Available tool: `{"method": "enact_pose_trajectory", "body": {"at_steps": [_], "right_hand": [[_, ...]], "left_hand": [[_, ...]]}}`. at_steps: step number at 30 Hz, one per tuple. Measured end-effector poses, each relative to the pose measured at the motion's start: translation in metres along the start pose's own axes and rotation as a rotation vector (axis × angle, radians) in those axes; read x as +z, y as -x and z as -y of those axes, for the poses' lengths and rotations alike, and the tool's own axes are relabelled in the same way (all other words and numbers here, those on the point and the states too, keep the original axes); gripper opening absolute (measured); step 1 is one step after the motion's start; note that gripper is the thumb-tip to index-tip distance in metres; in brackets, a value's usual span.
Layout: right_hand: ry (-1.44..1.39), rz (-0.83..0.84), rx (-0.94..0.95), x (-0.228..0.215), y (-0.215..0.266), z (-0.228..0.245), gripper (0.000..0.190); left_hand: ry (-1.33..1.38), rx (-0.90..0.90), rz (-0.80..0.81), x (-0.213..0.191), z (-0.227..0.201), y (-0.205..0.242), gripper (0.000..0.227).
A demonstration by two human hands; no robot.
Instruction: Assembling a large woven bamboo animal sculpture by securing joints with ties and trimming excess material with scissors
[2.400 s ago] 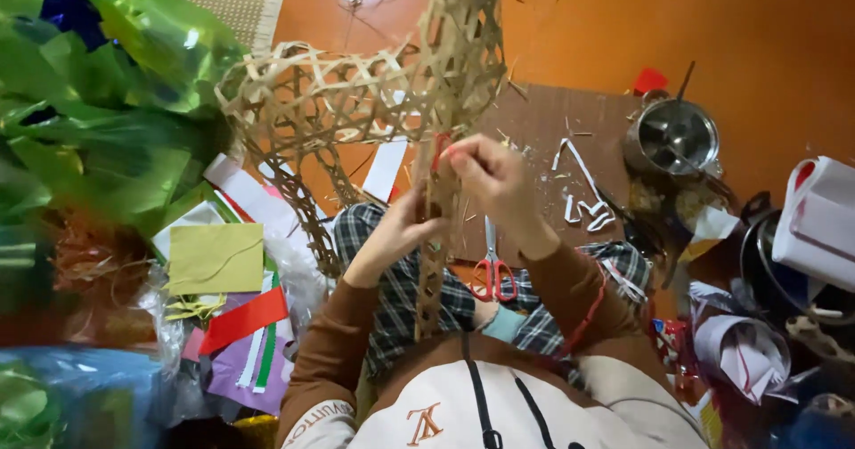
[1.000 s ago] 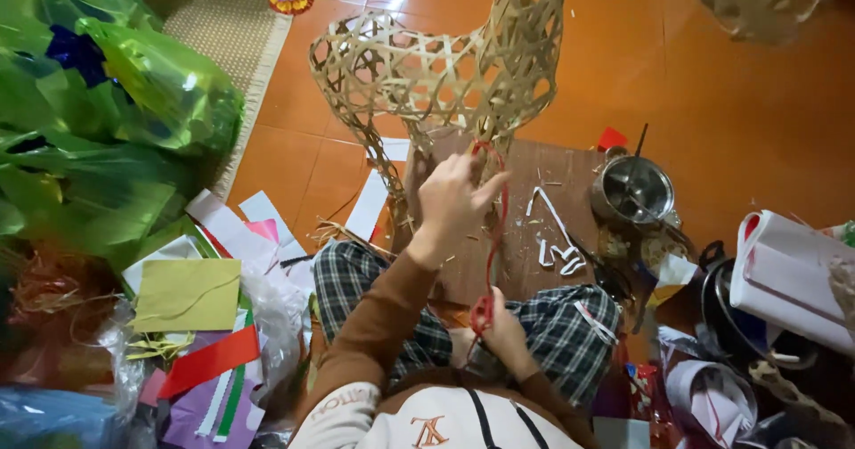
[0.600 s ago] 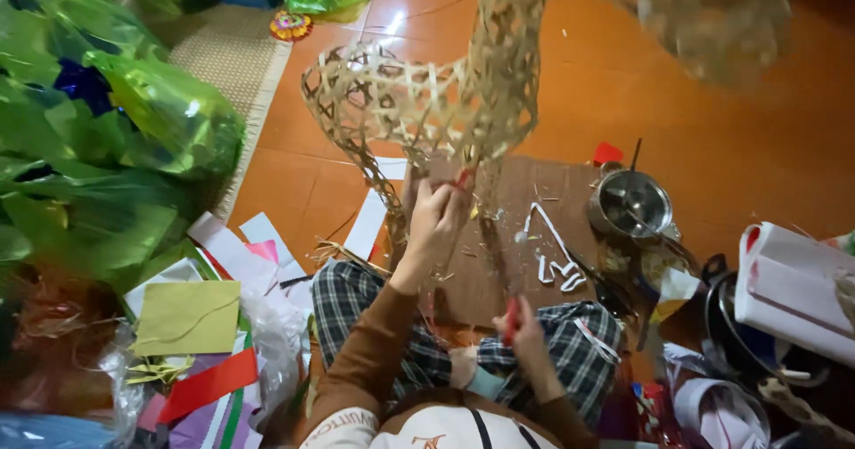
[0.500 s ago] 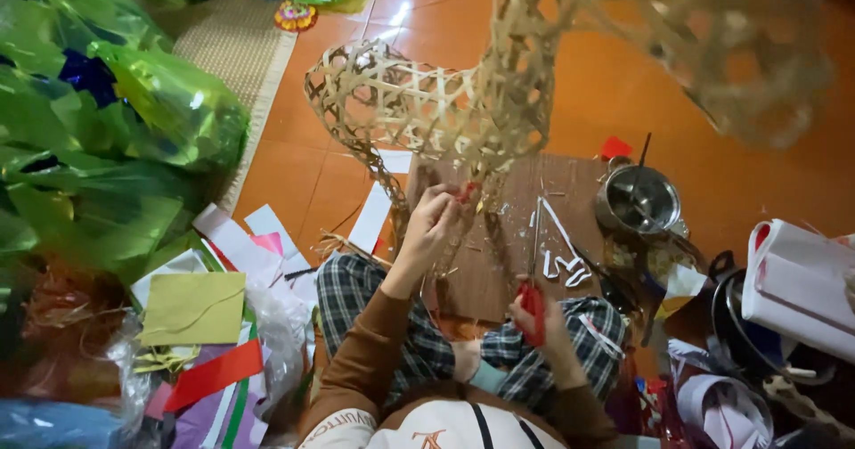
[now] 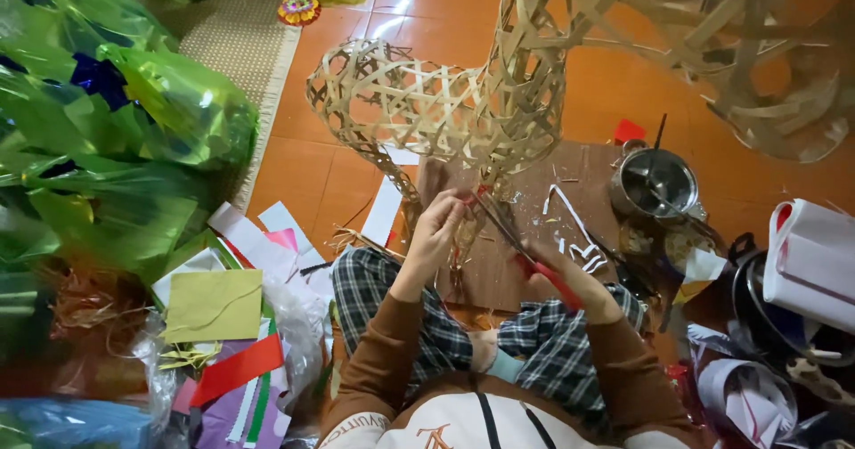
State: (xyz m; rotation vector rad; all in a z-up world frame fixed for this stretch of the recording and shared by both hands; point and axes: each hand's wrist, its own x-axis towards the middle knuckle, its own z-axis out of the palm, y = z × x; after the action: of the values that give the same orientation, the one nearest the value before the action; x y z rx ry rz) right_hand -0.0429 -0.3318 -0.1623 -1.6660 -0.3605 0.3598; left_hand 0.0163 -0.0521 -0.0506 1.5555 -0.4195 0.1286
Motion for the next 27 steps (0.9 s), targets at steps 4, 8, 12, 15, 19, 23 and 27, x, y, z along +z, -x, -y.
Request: {"method": "enact_pose_trajectory", "body": {"at_steps": [4,8,12,15,19,23,27], "right_hand": [[-0.064,0.049,0.135,-0.001,0.014,-0.016,0.076],[0.225,0.095,0.158,0.015,-0.002,0.044,0.054],[0.587,-0.008,0.367,0.034,-0.038,0.094,0.034],[0.046,-0.382,0.024,0.025,-0.054,0.073,0.056],[0.151,-0.089,-0.132,0.002,-0.035,0.053,0.043],[0.363,-0.141,-0.202,-0.007,0.023,0.042,0.032],[0.158,-0.115,-0.069,-0.017,0.045,0.045,0.046]], "left_hand": [[0.033,0.006,0.004,0.0,-0.007,0.001,0.029],[0.031,0.015,0.009,0.008,-0.004,0.003,0.026],[0.04,0.033,0.029,0.017,0.005,0.006,0.025],[0.059,0.043,0.018,0.021,0.007,0.006,0.022],[0.025,0.018,0.024,0.016,0.023,0.005,0.026],[0.111,-0.08,0.094,0.026,0.037,0.01,0.019],[0.099,-0.138,0.137,0.04,0.073,0.015,0.014]]}}
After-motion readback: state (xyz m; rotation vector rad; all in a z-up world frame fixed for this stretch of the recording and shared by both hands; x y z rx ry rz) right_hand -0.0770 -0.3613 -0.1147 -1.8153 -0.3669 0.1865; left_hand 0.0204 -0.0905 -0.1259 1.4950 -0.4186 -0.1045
